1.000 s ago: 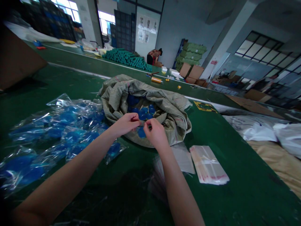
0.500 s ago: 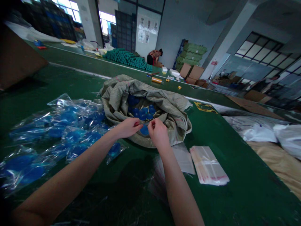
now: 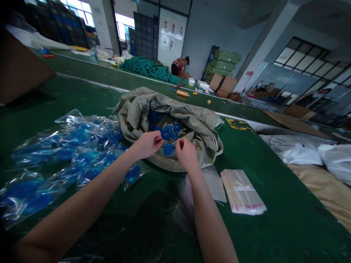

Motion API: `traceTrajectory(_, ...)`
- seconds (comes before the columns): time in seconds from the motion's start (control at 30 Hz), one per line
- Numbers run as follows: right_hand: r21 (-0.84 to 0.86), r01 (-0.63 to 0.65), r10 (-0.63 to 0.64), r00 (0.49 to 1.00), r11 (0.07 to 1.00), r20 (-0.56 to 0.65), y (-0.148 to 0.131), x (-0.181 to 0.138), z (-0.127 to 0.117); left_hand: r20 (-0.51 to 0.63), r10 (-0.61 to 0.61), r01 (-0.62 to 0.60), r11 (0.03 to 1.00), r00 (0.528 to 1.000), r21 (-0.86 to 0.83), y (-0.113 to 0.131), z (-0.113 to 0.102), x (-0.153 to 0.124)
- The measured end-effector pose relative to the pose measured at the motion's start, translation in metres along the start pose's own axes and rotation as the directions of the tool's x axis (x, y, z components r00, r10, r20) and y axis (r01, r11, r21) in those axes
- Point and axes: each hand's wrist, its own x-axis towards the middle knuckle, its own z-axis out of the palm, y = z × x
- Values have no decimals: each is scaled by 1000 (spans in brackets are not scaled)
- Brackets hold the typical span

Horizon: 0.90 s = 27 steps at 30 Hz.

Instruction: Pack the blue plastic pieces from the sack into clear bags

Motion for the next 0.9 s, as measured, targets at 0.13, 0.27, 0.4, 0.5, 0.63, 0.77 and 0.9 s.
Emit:
traceTrajectory(0.13,11,44,-44,994,999,99,5,0,2,11,34,-35,992,999,120,8,-7,-1)
traceTrajectory(0.27,66,66,-72,994,996,88,0,-1,-3,6,109,-108,977,994,183,11,-12,-4)
traceTrajectory(0.4,101,143,-148,988,985,45,-7,-2,-7,-51,168,-157,972,984,174,11,-10,-9)
traceTrajectory(0.5,87,186,-188,982,979,14,-10,-3,-7,-103,154,-140,981,983,132,8,-7,-10)
traceTrajectory(0.63,60,196,-198,980,979,23,-11,-4,-7,-115,164,-162,986,980,28,0,-5,-8)
traceTrajectory(0.77,57,146,-148,988,988,41,-12,-5,-10,-136,158,-163,986,978,-29,-9,-9,-7)
traceTrajectory(0.9,46,144,-146,989,988,38,-13,-4,-16,-153,230,-235,972,961,-18,-11,-10,-8)
